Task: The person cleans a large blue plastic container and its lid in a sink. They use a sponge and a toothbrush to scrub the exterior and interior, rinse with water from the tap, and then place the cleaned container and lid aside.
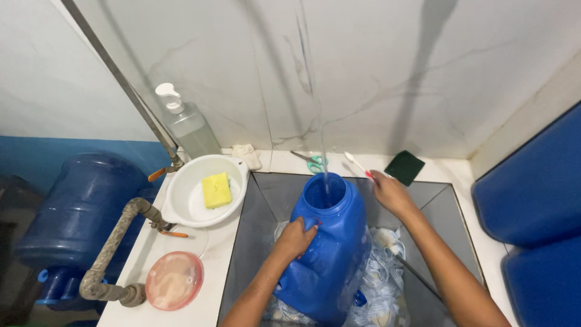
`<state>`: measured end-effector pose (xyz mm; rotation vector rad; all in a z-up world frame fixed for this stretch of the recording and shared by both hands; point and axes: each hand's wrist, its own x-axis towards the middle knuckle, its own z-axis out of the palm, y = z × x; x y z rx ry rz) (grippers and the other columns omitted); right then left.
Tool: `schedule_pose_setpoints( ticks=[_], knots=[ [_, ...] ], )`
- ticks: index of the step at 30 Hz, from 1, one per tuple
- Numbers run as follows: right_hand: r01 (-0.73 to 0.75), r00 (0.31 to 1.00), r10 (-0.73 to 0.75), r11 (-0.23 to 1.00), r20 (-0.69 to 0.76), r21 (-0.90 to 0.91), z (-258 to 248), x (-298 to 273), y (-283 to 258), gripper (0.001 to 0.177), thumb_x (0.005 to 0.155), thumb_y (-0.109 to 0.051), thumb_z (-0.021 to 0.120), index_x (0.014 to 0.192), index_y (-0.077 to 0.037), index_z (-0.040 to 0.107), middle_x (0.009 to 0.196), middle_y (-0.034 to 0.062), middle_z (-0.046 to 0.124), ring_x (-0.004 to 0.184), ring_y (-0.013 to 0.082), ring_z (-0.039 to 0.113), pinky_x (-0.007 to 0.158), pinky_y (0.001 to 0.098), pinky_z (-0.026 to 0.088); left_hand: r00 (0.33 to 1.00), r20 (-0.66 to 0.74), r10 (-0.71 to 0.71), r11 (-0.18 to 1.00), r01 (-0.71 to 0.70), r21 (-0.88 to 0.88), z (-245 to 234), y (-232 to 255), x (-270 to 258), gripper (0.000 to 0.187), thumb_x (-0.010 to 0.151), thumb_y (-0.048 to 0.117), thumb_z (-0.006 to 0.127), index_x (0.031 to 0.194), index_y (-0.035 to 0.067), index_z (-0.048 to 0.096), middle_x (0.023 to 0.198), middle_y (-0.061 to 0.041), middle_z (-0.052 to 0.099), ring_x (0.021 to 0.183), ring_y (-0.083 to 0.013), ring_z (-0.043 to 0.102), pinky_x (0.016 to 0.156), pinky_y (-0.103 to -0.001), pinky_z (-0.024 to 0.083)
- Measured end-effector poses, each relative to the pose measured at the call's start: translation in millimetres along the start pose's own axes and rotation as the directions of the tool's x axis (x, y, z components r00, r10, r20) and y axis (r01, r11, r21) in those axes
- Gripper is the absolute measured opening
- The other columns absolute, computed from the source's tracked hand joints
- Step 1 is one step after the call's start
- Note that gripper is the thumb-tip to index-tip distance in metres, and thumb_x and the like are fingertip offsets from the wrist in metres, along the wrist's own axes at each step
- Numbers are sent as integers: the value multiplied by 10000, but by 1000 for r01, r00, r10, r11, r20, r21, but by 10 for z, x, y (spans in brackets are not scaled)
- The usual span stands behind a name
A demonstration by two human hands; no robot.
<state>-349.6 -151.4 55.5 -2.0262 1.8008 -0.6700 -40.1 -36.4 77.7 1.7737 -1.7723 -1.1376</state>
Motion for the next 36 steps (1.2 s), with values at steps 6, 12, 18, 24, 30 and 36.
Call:
schedule_pose_setpoints(
  ticks=[6,12,18,24,30,36],
  knots=[
    [-94,995,95,993,13,-66,144,-978,-496,509,885,-84,544,1386,-145,604,1002,283,704,925,450,702,804,543,544,998,-66,10,1000,-9,8,277,59,36,461,956,347,618,1054,-100,565,718,-277,690,527,-355,703,490,-467,573],
    [-181,978,197,966,69,-187,156,-1299,-732,606,828,-71,561,1432,-99,528,876,314,698,829,441,723,784,539,561,996,-78,-52,999,53,13,415,-21,87,422,918,313,635,1046,-85,579,841,-321,699,680,-442,736,629,-527,593],
    [-121,993,111,950,-51,-289,232,-1037,-625,646,845,-81,575,1474,9,454,867,281,716,812,469,713,744,578,557,958,-188,216,969,-186,165,710,-223,219,428,916,312,665,1041,-92,595,917,-361,681,910,-512,680,809,-562,545],
    [-226,970,197,949,-144,-222,232,-1144,-466,720,837,-90,586,1530,-50,394,916,331,690,847,491,701,746,587,559,930,-171,326,942,-305,139,822,-15,321,437,953,345,685,991,-88,638,948,-371,673,949,-516,660,838,-574,530],
    [-129,986,94,957,-140,-262,127,-2399,-552,819,799,-101,570,1579,-164,327,999,310,689,813,463,710,725,556,570,890,27,456,873,-453,181,769,377,286,399,835,271,722,1028,-73,666,959,-349,690,949,-485,681,861,-550,536],
    [-197,967,248,872,59,-447,-201,-2624,-588,778,890,-92,533,1607,-180,245,1088,253,671,802,415,724,715,521,590,851,259,456,756,-524,392,827,874,186,381,831,314,725,1032,-9,706,1002,-286,711,955,-444,695,866,-532,547]
  ],
)
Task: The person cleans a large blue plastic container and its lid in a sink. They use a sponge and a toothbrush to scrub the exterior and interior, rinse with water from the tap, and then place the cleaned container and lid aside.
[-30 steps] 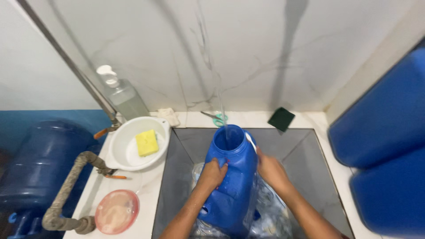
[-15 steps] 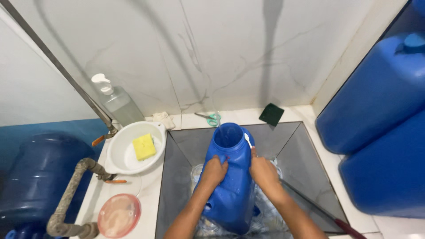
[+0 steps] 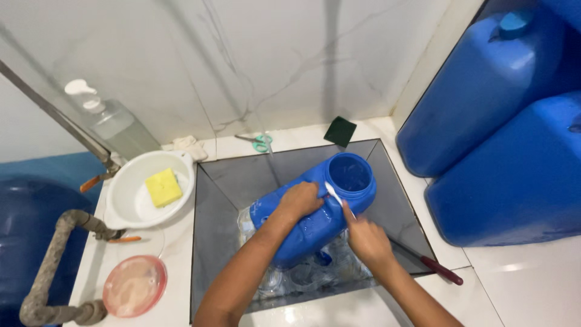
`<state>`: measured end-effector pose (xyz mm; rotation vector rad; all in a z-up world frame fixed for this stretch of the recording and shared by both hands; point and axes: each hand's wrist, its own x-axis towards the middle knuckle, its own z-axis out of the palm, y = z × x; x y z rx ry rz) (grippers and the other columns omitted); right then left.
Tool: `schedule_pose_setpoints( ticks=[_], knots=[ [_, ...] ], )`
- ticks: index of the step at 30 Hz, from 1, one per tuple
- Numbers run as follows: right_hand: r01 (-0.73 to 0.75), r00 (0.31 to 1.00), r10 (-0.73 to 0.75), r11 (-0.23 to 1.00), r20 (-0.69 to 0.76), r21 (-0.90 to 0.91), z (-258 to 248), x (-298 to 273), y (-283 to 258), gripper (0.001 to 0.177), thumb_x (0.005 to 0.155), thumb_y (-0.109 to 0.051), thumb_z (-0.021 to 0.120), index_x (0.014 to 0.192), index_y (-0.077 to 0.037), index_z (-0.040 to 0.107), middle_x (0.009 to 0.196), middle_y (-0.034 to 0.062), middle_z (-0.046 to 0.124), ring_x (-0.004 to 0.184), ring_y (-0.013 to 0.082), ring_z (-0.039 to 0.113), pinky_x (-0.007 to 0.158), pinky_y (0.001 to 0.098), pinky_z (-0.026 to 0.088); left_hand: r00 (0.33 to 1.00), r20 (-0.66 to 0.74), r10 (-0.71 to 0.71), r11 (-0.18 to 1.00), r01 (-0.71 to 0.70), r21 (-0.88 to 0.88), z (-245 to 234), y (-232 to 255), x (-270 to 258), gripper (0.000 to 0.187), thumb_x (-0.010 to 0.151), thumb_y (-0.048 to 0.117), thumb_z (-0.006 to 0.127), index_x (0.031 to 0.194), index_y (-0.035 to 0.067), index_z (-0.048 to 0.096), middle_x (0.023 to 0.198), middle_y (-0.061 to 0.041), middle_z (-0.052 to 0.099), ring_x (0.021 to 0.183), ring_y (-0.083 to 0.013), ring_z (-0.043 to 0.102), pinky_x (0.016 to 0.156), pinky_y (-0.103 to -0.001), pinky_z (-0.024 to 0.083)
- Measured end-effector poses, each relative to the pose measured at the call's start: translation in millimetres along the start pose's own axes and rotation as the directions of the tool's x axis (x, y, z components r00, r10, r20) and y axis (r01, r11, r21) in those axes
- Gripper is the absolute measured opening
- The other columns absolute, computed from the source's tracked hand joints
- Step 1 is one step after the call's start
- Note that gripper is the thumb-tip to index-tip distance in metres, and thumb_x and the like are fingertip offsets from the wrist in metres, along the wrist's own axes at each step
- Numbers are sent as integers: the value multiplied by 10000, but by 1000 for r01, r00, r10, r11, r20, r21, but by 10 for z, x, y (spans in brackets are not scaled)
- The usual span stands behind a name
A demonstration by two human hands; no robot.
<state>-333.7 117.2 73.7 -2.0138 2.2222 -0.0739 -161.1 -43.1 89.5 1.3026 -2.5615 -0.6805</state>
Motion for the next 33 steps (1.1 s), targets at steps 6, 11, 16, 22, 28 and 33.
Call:
schedule_pose_setpoints(
  ticks=[6,11,16,22,28,33],
  knots=[
    [12,998,-9,999,-67,34,102,79,48,806,853,-109,581,1586,-150,248,1073,253,669,808,423,711,719,532,584,990,114,85,990,-97,104,-39,287,76,369,820,295,706,1102,57,711,1017,-235,730,961,-426,708,859,-533,562],
    [-19,980,60,977,-188,211,564,-234,508,772,921,-86,520,1607,-289,229,1025,216,705,764,390,717,703,501,589,1000,12,-8,1000,8,-24,-207,155,-31,330,795,287,717,1056,87,749,994,-238,726,962,-417,697,871,-518,546],
    [-172,943,294,831,-154,529,652,226,1071,532,989,-166,535,1496,-331,536,880,275,704,731,355,717,710,470,553,1000,-6,-9,1000,9,-3,-147,77,-246,368,811,269,710,1094,35,698,948,-263,724,922,-434,703,836,-524,553],
    [160,933,-230,954,277,252,-739,1601,1256,421,931,-217,548,1305,-323,709,1062,168,765,939,304,762,866,392,561,990,14,140,989,-141,38,0,226,-641,407,833,296,720,1107,0,659,879,-271,715,854,-448,702,788,-537,554],
    [357,934,-350,910,-72,210,-428,3043,215,500,824,-166,597,1315,-221,672,1182,176,724,1062,365,699,900,456,548,987,-121,-105,992,95,-83,46,-36,-884,387,824,273,718,1086,-5,655,891,-271,712,872,-450,697,786,-536,556],
    [560,639,-662,750,-391,-352,443,4017,-248,494,744,-191,672,1236,-147,685,1222,193,642,1110,387,639,923,477,516,926,-151,-345,926,310,-216,-63,-303,-925,382,813,277,707,1068,-4,663,915,-278,701,885,-449,692,819,-529,554]
  ],
)
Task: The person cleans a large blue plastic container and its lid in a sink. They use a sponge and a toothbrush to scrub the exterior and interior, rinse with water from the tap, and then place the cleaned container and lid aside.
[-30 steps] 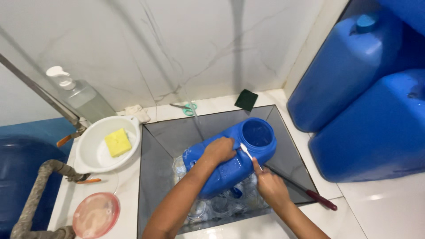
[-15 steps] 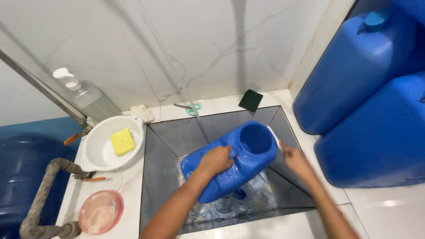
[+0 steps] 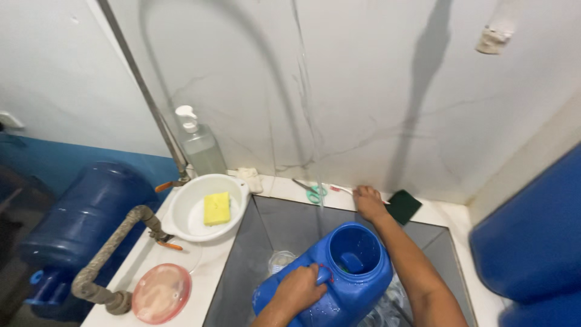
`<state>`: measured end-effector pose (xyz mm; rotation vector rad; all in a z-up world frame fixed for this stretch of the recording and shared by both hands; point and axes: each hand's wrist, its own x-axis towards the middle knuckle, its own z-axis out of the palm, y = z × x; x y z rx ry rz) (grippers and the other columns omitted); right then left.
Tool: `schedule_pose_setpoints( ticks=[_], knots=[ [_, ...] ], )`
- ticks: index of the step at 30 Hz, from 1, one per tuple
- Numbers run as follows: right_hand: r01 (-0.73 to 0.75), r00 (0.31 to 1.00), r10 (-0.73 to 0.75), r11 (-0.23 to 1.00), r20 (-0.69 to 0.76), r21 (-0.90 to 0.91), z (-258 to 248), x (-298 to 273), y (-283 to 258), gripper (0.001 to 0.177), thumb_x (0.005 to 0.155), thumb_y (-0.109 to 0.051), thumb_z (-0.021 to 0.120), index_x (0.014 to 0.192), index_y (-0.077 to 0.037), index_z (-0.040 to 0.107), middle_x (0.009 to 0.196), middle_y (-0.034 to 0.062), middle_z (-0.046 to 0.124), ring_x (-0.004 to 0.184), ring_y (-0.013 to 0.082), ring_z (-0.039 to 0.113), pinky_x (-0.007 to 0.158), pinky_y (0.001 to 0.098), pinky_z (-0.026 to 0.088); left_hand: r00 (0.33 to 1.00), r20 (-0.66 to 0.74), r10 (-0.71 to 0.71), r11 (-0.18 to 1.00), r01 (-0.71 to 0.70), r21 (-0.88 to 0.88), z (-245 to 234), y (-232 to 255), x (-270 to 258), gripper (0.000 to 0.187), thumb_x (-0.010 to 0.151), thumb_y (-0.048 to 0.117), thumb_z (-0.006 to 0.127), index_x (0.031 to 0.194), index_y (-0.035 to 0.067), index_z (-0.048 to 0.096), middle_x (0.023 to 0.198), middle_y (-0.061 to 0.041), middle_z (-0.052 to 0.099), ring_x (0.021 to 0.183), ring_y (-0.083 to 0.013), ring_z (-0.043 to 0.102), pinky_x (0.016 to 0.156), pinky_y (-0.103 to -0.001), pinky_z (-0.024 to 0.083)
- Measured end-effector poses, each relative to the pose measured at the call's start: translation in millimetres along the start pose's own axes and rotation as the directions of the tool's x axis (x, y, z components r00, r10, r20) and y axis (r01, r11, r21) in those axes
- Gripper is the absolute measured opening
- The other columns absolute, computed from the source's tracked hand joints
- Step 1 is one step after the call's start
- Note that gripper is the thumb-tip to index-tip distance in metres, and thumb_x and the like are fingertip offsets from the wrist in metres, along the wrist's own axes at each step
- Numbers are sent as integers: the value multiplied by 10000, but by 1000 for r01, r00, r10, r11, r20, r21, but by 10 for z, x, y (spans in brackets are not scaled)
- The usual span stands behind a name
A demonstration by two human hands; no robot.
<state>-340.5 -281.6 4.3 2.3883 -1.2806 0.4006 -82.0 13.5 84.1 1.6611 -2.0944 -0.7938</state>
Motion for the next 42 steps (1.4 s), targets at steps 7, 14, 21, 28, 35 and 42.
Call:
schedule_pose_setpoints(
  ticks=[7,14,21,28,35,42],
  knots=[
    [-519,819,69,512,569,684,-596,665,-619,285,869,-32,590,1091,46,751,903,220,771,744,262,774,680,343,608,984,-155,-85,994,73,-85,97,-322,357,372,832,288,694,1015,-36,690,941,-319,694,934,-472,688,862,-543,540],
    [-772,634,8,-64,774,633,-1138,702,-997,287,818,93,619,1097,120,685,873,169,747,727,236,758,639,311,635,963,-182,-199,966,161,-201,124,-471,494,409,831,297,724,1022,-63,688,1007,-340,686,1014,-473,670,900,-518,534],
    [-700,710,138,29,691,714,-910,639,-1004,158,865,28,586,971,96,681,715,117,656,592,197,627,523,327,514,935,-202,-291,930,227,-291,248,-472,308,404,826,258,741,1049,-71,671,983,-321,697,966,-464,691,845,-512,557],
    [-721,690,247,324,681,613,-1239,682,-1085,201,890,-4,557,773,128,653,639,182,609,533,246,612,484,392,489,913,-61,-403,844,345,-410,15,-278,107,386,893,244,670,977,-133,665,763,-286,726,570,-343,723,498,-438,571],
    [-794,600,114,208,792,571,-1424,814,-1061,172,878,43,546,857,119,698,817,254,722,688,331,751,632,420,655,951,-187,-247,937,185,-297,157,-663,251,384,880,255,693,1029,-87,602,842,-308,708,723,-422,727,650,-510,585],
    [-823,568,71,46,820,566,-1480,869,-1141,204,932,-8,530,927,119,690,866,245,715,707,321,727,636,392,631,920,-190,342,912,-276,303,21,-773,1103,581,812,481,738,1194,57,625,966,-194,734,907,-404,707,757,-540,526]
  ],
)
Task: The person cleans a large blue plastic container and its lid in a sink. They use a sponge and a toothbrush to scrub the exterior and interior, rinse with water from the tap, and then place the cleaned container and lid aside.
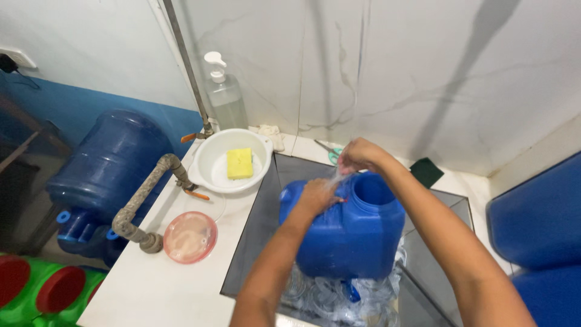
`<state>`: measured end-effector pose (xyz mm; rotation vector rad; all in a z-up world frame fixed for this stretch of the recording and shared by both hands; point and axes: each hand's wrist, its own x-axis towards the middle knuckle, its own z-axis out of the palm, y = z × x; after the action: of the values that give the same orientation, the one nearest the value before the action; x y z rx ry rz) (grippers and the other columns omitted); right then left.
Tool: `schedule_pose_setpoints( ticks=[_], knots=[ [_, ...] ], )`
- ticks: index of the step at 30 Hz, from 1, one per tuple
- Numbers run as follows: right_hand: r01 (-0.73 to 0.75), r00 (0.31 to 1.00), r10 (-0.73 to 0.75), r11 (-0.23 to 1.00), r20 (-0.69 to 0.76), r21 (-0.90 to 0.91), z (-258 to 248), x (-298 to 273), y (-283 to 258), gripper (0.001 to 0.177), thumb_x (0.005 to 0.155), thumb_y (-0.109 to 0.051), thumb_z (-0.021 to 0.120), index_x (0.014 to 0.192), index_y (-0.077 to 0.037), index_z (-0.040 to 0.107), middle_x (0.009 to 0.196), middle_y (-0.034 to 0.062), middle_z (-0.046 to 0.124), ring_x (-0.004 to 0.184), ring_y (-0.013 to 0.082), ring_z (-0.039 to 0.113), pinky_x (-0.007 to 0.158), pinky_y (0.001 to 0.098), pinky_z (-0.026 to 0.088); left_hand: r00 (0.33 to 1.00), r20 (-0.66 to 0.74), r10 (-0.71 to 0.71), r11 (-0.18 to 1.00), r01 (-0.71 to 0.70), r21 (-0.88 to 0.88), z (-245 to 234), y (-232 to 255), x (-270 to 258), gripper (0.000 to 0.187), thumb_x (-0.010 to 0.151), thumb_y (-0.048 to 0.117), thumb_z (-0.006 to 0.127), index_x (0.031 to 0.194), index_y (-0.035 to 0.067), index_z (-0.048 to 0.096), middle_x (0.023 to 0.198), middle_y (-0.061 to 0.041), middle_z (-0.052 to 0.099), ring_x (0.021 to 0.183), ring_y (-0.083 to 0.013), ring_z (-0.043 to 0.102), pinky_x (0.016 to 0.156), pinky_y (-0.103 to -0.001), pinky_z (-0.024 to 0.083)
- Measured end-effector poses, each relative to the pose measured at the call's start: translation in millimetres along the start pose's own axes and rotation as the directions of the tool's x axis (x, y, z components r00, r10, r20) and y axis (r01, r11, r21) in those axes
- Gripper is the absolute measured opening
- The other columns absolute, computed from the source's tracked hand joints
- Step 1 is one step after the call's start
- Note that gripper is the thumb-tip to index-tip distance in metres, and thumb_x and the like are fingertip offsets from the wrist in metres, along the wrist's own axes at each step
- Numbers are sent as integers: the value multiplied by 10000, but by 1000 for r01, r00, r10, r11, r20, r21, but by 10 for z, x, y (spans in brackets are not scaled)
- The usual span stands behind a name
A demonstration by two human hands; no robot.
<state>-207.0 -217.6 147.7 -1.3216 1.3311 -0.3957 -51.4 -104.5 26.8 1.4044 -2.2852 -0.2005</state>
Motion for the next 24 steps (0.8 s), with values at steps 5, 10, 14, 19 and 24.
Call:
schedule_pose_setpoints(
  ticks=[5,10,14,19,24],
  knots=[
    [24,1000,-24,1000,4,-7,-61,-81,-58,163,901,51,548,964,125,679,942,240,713,755,295,766,686,365,642,990,-96,108,985,-93,147,212,672,269,533,857,503,685,1232,127,639,1062,-95,697,1058,-275,655,900,-494,483],
    [42,998,-42,999,-57,-3,-44,-147,-63,197,949,-24,531,969,118,666,937,218,693,752,295,750,699,348,655,896,-195,399,903,-347,255,106,1147,-1,568,917,417,674,1362,69,620,1135,-63,660,1152,-231,601,1055,-449,445],
    [90,994,-98,984,-45,-153,-66,-186,-112,196,823,106,548,966,133,679,962,185,705,783,293,762,683,367,622,838,-330,434,899,-379,221,81,1123,-19,542,850,372,722,1295,74,637,1177,-122,656,1209,-310,592,1102,-473,443],
    [46,997,-50,996,-66,-73,-71,-140,-107,207,942,-51,553,948,111,684,927,196,714,772,282,753,693,353,655,881,-324,345,936,-349,48,77,790,266,506,764,359,761,1208,131,677,1173,-119,679,1189,-371,585,1031,-515,444],
    [93,995,-95,992,-12,-88,-120,-65,-59,162,883,31,564,921,114,698,920,197,705,755,273,734,700,354,661,958,-66,279,949,-285,-133,-57,360,381,545,820,537,749,1172,124,702,1093,-106,724,1096,-301,668,1024,-477,482]
  ],
)
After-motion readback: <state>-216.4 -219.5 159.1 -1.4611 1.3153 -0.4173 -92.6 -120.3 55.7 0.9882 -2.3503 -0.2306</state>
